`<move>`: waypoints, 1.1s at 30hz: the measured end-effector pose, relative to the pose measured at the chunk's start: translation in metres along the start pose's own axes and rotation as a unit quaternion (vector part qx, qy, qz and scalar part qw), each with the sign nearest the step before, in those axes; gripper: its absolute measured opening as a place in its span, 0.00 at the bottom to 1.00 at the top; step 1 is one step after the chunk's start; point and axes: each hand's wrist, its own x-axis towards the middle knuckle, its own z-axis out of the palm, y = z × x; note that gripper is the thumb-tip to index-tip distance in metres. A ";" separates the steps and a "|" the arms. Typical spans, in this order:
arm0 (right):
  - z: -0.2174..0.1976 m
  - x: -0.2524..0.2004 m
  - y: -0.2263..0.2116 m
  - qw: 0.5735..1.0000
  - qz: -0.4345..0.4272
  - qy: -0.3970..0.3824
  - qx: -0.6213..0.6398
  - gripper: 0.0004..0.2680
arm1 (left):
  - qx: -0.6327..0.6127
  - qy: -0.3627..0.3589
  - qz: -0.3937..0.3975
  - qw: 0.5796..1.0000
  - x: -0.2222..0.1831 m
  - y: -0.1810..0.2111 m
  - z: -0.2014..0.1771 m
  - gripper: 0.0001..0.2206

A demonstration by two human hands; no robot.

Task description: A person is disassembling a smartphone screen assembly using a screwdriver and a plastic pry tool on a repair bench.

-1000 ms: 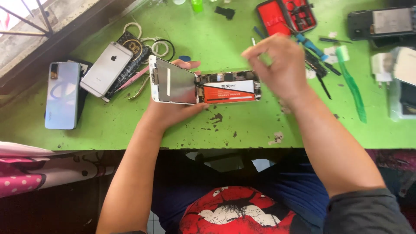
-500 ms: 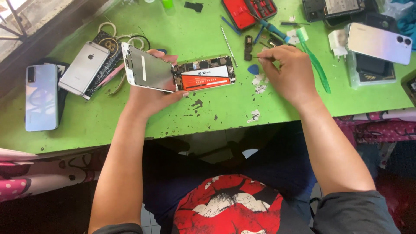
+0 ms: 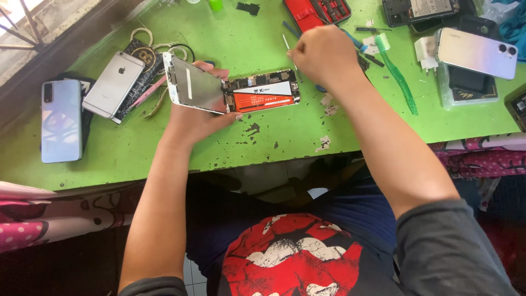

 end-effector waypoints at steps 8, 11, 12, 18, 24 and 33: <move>-0.016 0.034 -0.032 0.976 0.110 -0.149 -0.118 0.08 | -0.009 -0.003 -0.034 0.999 -0.001 0.013 -0.003 0.34; -0.031 0.011 -0.026 0.994 0.065 -0.088 -0.016 0.08 | -0.003 -0.009 -0.035 0.999 -0.001 0.013 -0.004 0.34; -0.037 0.003 -0.021 0.996 0.020 -0.033 0.085 0.07 | -0.009 -0.013 -0.045 0.999 0.000 0.014 -0.004 0.34; -0.030 -0.036 -0.017 0.924 -0.075 -0.015 0.374 0.08 | -0.022 -0.013 -0.021 0.999 0.000 0.012 -0.004 0.37; 0.021 -0.042 -0.010 0.897 -0.172 0.100 0.395 0.04 | -0.027 -0.002 -0.029 0.999 -0.002 0.010 -0.002 0.32; 0.027 -0.040 -0.008 0.890 -0.212 0.123 0.385 0.02 | -0.036 -0.016 -0.027 0.999 -0.001 0.008 -0.001 0.32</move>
